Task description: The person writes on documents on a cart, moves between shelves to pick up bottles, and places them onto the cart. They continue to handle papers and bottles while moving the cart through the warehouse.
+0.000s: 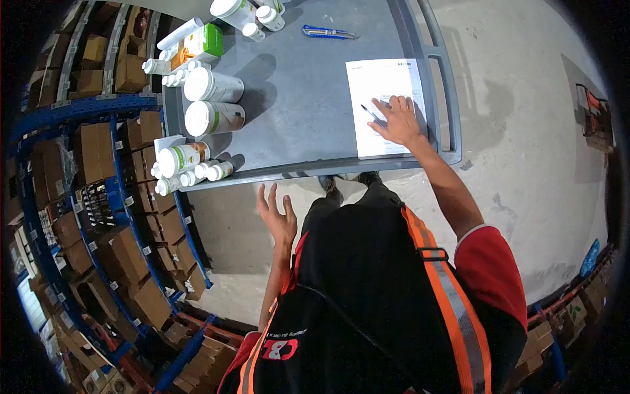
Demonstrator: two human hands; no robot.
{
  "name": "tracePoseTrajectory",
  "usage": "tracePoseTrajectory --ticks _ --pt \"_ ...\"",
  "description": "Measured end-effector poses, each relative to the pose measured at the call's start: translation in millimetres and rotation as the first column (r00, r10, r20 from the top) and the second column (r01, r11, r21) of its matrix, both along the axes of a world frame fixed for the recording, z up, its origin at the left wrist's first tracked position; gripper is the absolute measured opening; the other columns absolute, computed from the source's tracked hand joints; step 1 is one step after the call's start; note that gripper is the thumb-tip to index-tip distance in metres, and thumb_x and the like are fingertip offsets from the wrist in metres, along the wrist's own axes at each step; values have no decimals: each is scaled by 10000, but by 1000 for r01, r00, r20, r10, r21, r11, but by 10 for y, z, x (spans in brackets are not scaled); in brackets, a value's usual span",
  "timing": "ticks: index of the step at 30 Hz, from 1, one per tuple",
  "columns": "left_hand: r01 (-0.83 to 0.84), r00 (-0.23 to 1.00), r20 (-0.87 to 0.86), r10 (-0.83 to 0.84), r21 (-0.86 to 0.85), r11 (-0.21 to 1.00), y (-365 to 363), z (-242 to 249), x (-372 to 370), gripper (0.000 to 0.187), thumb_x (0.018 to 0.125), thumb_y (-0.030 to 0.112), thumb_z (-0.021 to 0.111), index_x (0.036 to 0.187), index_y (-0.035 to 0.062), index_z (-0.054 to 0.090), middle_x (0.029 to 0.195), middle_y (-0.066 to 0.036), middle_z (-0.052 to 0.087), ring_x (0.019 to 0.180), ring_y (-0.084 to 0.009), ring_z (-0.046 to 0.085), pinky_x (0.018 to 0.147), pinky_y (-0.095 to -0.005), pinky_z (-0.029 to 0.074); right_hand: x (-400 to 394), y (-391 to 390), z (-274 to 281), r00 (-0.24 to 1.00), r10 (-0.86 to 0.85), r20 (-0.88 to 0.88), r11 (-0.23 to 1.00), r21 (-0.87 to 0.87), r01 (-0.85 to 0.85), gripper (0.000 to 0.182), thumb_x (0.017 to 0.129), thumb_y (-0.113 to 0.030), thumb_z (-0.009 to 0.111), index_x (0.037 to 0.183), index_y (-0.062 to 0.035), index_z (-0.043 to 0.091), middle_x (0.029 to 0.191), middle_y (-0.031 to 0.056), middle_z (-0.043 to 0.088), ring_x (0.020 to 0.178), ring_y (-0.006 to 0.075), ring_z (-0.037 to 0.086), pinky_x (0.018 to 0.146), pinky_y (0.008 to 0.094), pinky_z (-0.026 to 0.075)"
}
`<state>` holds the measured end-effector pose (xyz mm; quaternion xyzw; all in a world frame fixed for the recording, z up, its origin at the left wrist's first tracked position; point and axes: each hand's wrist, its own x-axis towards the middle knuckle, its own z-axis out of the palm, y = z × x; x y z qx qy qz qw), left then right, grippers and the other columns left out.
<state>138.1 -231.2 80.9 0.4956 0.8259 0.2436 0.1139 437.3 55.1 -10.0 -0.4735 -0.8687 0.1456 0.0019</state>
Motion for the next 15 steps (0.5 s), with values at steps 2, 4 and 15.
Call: tracePoseTrajectory --ticks 2,4,15 --pt "-29 999 24 29 3 1000 -59 -28 -57 422 1008 186 635 1413 78 582 1555 -237 402 1429 -439 383 1170 -547 314 -33 -74 51 1000 -21 12 999 29 20 717 952 -627 585 1498 -162 548 1194 208 547 1117 343 492 1041 591 354" --pt "-81 996 41 80 32 996 -169 -76 -113 440 984 183 656 1408 88 584 1549 -237 414 1429 -447 381 1177 -551 302 -18 -226 -259 994 -92 -66 986 136 100 696 947 -603 607 1467 -142 574 1211 242 571 1131 377 508 1035 580 373" --pt "-476 878 71 473 210 854 -1802 -145 -1236 418 936 210 691 1342 127 638 1477 -207 500 1357 -426 465 1147 -525 358 -2875 -1821 974 668 434 -604 901 299 -316 223 884 -119 745 1092 -40 742 903 133 542 865 323 556 780 446 449"
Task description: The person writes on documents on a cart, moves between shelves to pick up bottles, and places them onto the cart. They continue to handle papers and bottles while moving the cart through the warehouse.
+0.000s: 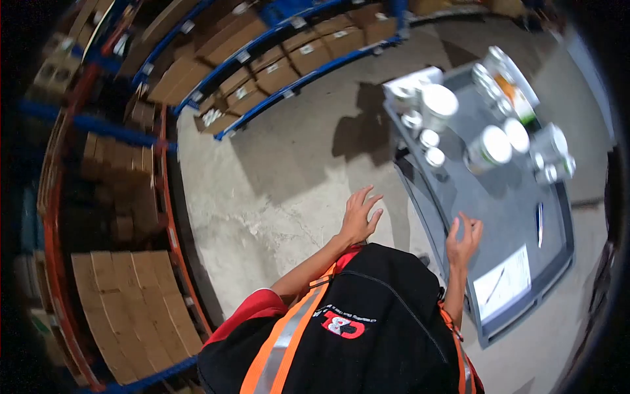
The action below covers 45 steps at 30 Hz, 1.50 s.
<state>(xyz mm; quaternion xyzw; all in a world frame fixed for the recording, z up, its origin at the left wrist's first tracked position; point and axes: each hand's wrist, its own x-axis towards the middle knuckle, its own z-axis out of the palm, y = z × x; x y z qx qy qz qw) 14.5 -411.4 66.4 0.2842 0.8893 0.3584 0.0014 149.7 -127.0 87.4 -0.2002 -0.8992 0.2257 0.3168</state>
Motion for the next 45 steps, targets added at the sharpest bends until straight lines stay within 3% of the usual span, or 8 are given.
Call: tracePoseTrajectory --ticks 18,26,34,36,39,41,43,45 --pt "-797 598 222 770 64 600 -3717 -408 -2053 255 976 173 646 1193 52 704 1196 -161 694 1153 -360 636 1005 -448 484 -4710 -3553 -417 449 877 169 480 -311 -820 87 882 -120 734 870 -34 736 839 131 612 832 328 605 762 437 475" --pt "-941 248 439 864 -103 323 -4461 -805 -3225 254 991 206 634 1147 25 721 1127 -180 726 1014 -342 701 908 -421 547 -7479 -5122 -1089 -19 898 441 202 -450 -870 236 944 -240 670 887 -12 686 860 193 674 827 413 652 724 492 503" --pt "-991 -8 440 898 -123 52 -6054 -789 -5396 255 973 280 618 935 45 710 866 -205 712 843 -420 691 730 -498 545 -9855 -7724 -1369 -381 793 475 -353 -152 -923 195 968 -247 650 944 -62 590 873 192 649 828 453 638 733 522 519" --pt "-969 14 397 918 -220 110 -6639 -1059 -6034 247 962 279 610 925 56 708 880 -225 714 881 -420 700 743 -515 550 -10240 -8538 -1269 -365 590 720 -239 -277 -931 199 961 -232 664 979 -49 588 861 208 639 847 449 641 733 512 518" --pt "-907 219 363 906 -266 326 -7499 -1877 -7101 227 897 299 680 963 89 737 1006 -174 740 935 -380 700 795 -514 560 -10828 -9453 -2078 -463 706 536 -462 -147 -875 175 983 -200 610 994 -28 577 851 201 661 820 471 647 738 559 513" --pt "-813 330 237 914 -420 402 -7980 -2410 -7811 252 881 301 691 1041 112 742 1142 -138 740 1116 -365 656 900 -528 516 -11321 -9903 -2835 -532 642 552 -376 -378 -846 264 964 -184 627 1163 -19 571 882 235 668 856 464 664 747 549 523" --pt "-718 406 148 902 -559 415 -8386 -2791 -8306 283 889 289 674 1107 126 751 1203 -116 724 1206 -354 615 966 -520 470 -11336 -10600 -2852 -197 275 941 -297 -112 -948 510 962 -175 626 1432 -45 477 1028 278 687 986 454 684 783 547 550" --pt "-601 530 190 827 -603 524 -8711 -2935 -8620 264 912 259 638 1106 136 768 1221 -113 707 1200 -343 609 968 -479 450 -11471 -10998 -3171 -194 278 941 -309 -104 -945 384 981 -184 586 1327 -61 473 1017 279 696 999 478 684 780 579 552"
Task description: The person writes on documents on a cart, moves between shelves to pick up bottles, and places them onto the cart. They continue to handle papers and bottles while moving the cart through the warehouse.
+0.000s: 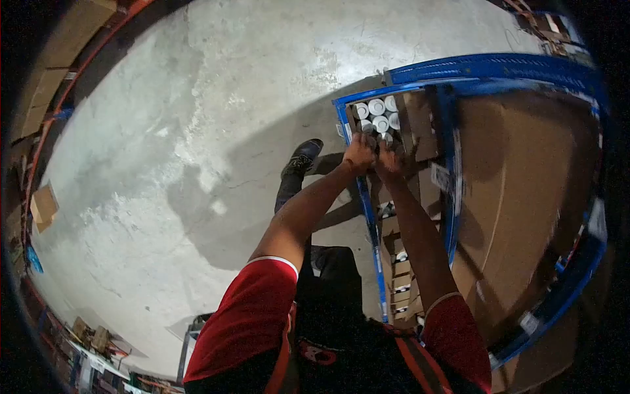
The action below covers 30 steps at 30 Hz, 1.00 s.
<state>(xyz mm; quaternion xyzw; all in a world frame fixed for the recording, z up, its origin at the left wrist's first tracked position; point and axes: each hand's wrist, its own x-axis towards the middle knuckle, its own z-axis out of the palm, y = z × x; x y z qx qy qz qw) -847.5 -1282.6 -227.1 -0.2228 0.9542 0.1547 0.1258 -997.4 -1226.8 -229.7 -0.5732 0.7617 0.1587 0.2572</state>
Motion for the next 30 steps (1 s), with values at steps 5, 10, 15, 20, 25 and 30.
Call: tracePoseTrajectory --ticks 5,10,15,20,25,30 --pt "-321 932 -106 348 206 924 299 -1660 -1027 292 931 242 615 1159 109 740 1191 -131 713 1130 -321 656 916 -477 490 -517 -108 -770 983 181 -19 982 -59 -182 521 979 -183 596 1451 -82 398 1419 262 553 1222 454 617 911 550 547" --pt "-627 479 -190 857 609 486 712 -2723 -1733 292 933 254 608 1145 114 752 1106 -131 748 1007 -294 724 838 -445 546 -989 282 -1445 952 305 -43 833 -472 -288 504 988 -105 573 1480 -73 469 1418 187 558 1146 392 631 1010 469 520" --pt "-293 940 2 340 514 806 392 -1942 -1230 196 873 240 684 986 132 803 1022 -145 761 958 -285 734 799 -427 557 -658 362 -799 489 -430 759 740 -14 673 408 1024 -116 559 1425 -43 524 1365 117 592 1135 308 637 1062 440 483" --pt "65 998 -37 -56 305 950 60 -9 -84 133 834 238 737 898 145 807 915 -109 768 898 -301 746 727 -464 565 374 1032 547 956 -279 87 876 -385 291 152 1001 -226 645 1074 -93 648 1033 44 668 1005 242 661 802 381 546" --pt "425 840 -345 -418 -59 903 674 2121 1103 188 891 183 611 812 128 771 834 -122 752 765 -284 745 607 -473 552 2282 2375 2538 848 -502 172 426 -804 415 137 880 -77 728 990 -77 646 831 123 647 737 313 670 640 423 556" --pt "847 482 -149 -864 -175 502 2569 3942 2617 395 938 356 617 809 2 736 709 -252 709 681 -411 731 639 -501 578 5429 4160 3834 310 -935 174 -25 -902 431 201 898 -197 702 1028 -72 613 753 135 616 589 347 661 519 450 542"
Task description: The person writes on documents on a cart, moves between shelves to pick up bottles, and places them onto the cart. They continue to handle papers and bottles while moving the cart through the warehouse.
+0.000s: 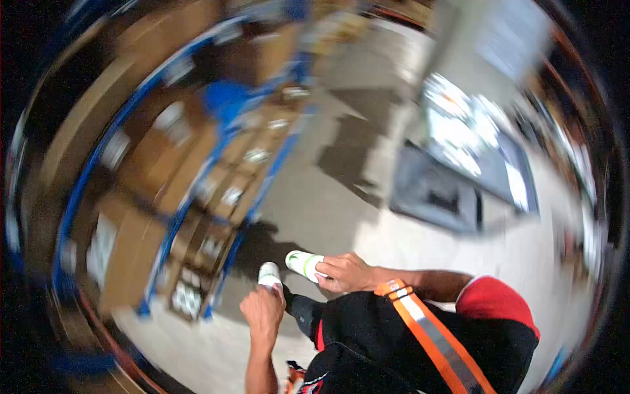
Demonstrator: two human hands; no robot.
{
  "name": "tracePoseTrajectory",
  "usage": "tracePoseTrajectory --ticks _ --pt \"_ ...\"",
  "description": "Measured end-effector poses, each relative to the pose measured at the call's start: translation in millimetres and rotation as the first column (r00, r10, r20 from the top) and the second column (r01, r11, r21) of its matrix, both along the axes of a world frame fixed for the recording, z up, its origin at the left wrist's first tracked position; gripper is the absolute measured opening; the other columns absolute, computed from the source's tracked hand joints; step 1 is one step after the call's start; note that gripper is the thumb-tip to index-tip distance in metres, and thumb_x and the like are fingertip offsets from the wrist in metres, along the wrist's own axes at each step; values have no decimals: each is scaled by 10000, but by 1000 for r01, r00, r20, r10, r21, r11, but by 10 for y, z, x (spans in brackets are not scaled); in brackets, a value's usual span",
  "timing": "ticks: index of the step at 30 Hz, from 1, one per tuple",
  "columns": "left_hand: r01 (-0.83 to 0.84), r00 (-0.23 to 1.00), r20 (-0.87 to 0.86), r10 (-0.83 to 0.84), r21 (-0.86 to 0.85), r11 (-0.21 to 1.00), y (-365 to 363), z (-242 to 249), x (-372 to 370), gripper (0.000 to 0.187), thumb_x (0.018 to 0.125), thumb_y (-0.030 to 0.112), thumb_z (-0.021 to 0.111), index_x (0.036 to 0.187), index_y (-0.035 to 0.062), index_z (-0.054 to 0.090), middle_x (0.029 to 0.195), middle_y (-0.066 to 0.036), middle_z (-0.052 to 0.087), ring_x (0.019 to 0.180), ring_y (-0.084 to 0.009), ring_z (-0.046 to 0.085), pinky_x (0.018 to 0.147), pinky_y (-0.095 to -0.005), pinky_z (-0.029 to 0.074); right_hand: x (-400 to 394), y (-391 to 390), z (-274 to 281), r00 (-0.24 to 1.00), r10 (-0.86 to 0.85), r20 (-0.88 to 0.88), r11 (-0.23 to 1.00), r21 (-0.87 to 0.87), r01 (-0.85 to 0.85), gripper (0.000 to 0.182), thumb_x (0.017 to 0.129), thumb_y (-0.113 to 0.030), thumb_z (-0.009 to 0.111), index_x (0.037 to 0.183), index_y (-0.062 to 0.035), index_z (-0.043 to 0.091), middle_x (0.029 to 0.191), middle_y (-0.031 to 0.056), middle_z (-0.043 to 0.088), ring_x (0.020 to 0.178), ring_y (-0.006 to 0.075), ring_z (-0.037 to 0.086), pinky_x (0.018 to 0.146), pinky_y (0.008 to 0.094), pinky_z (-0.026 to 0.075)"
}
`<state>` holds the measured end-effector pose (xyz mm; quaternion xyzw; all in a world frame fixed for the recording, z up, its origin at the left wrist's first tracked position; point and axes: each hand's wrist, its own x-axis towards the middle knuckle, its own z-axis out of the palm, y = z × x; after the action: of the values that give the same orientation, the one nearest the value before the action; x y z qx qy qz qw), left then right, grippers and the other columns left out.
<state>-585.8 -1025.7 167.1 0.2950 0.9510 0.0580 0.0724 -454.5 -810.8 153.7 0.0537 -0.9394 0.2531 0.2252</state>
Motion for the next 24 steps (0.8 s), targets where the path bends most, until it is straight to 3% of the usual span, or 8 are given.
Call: tracePoseTrajectory --ticks 3,7,11,14,17,18,19,24 --pt "375 927 -47 -373 46 926 1095 243 630 435 944 378 630 810 -26 725 707 -270 699 664 -454 713 649 -524 574 1401 727 93 895 -397 203 917 38 397 235 918 -234 643 1076 -65 603 766 166 664 593 369 675 483 474 538" --pt "648 753 -52 -656 234 725 2600 735 1668 410 952 343 637 803 -35 696 688 -290 670 649 -476 686 626 -541 555 2972 1414 255 555 -821 136 562 21 827 216 925 -253 632 1037 -71 599 753 173 668 587 378 669 515 479 553" --pt "831 530 -100 -842 259 493 3929 982 2593 394 949 342 650 805 -24 689 667 -283 657 625 -476 671 606 -550 541 4105 2009 346 228 -974 -16 228 -27 973 199 899 -185 688 1028 -89 571 771 173 673 592 372 664 522 477 531" --pt "900 379 -127 -917 281 333 4836 1160 3178 370 958 317 665 784 -9 652 635 -258 634 603 -466 651 577 -529 513 4687 2493 519 -20 -998 66 -18 38 999 184 873 -105 733 968 -69 580 752 136 685 604 303 691 522 396 534" --pt "933 242 -151 -958 309 187 5756 1137 3668 363 963 312 668 772 5 636 602 -228 619 568 -441 637 547 -509 494 5222 3179 406 -54 -998 17 -55 -48 997 172 888 -100 730 954 -68 574 739 121 693 586 255 705 508 358 521" --pt "939 214 -162 -963 305 157 6071 1105 3819 368 965 318 664 763 13 632 595 -217 625 555 -431 640 542 -508 499 5375 3448 398 -47 -998 47 -52 -98 994 175 905 -164 693 946 -81 545 709 118 674 594 337 670 512 428 510" --pt "947 187 -162 -969 292 134 6357 1082 3954 373 968 325 660 754 21 627 588 -206 630 543 -421 642 538 -508 505 5498 3697 382 -37 -997 74 -47 -138 989 173 905 -165 694 944 -81 548 718 120 680 599 331 677 514 425 512" --pt "955 226 -136 -965 224 192 7837 995 4571 376 966 334 665 762 19 642 589 -197 639 546 -429 649 547 -500 518 5938 5066 327 42 -999 -25 46 -156 987 162 901 -158 712 940 -70 581 741 126 700 604 308 700 517 407 527"
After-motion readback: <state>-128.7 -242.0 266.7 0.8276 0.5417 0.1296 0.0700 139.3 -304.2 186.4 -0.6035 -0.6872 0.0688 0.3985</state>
